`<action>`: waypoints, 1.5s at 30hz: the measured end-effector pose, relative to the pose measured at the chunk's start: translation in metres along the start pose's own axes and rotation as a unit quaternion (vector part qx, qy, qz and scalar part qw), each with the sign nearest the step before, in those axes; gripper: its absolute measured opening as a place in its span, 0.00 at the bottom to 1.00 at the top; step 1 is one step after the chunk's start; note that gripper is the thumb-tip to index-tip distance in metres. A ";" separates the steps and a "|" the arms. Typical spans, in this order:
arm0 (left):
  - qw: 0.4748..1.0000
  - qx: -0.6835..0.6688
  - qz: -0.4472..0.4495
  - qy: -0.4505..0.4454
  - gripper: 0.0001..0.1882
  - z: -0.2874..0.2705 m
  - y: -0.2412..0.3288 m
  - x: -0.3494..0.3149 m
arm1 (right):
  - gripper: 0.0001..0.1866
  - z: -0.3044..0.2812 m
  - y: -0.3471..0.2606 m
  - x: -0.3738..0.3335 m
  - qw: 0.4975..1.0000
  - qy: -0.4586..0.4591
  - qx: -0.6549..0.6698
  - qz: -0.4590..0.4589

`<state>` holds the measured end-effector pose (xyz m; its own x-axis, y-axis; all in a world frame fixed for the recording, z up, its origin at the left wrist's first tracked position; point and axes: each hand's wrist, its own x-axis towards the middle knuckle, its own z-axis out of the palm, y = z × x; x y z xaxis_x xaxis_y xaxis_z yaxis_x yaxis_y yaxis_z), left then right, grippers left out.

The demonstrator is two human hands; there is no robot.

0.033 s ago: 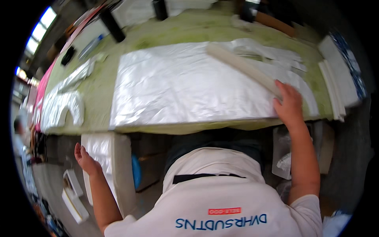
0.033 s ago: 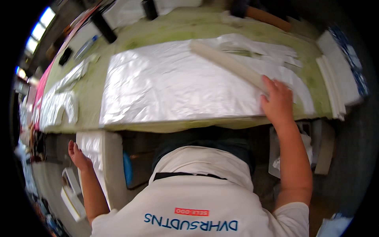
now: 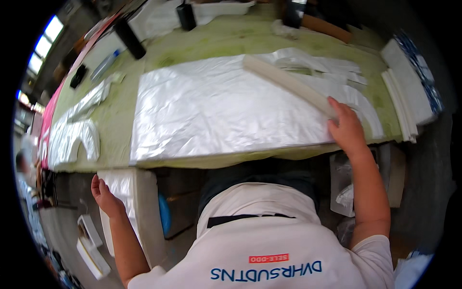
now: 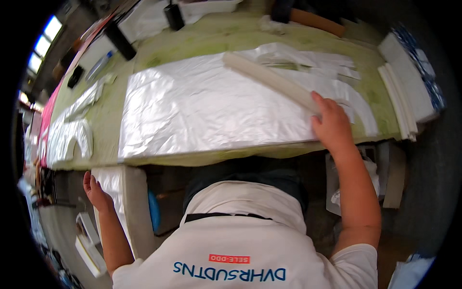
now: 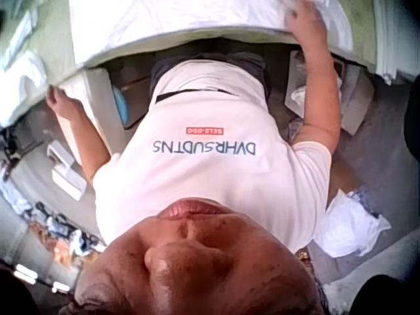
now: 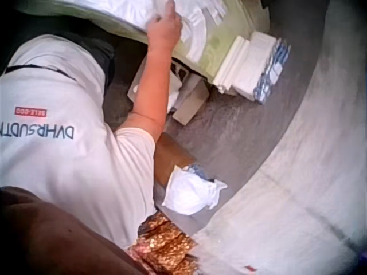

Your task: The person wraps white rectangular objects in clear plastic film using a cylindrical roller to smooth the film. They repeatedly fold the film over the objects and place the wrapped items into a stack on the table.

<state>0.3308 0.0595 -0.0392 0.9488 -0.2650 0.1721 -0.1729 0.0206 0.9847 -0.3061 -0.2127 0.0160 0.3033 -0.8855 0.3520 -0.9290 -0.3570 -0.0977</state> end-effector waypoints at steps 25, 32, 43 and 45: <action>0.585 0.060 0.359 -0.724 0.22 0.363 0.151 -0.319 | 0.20 0.029 -0.080 -0.131 0.614 -0.091 0.735 0.273; 0.502 0.273 0.224 -0.789 0.15 0.423 0.137 -0.353 | 0.14 0.023 -0.067 -0.149 0.634 -0.100 0.705 0.301; 0.670 0.100 -0.161 -0.717 0.05 0.419 0.138 -0.332 | 0.12 -0.003 -0.017 -0.103 0.892 0.169 0.418 -0.014; 0.685 0.083 -0.157 -0.707 0.04 0.415 0.142 -0.330 | 0.12 0.000 -0.006 -0.065 0.923 0.157 0.347 -0.049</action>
<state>-0.1168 -0.2499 0.0333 -0.2373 -0.9021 -0.3604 -0.1572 -0.3304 0.9307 -0.3205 -0.1535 -0.0058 0.2002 -0.7480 0.6328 -0.5076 -0.6316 -0.5860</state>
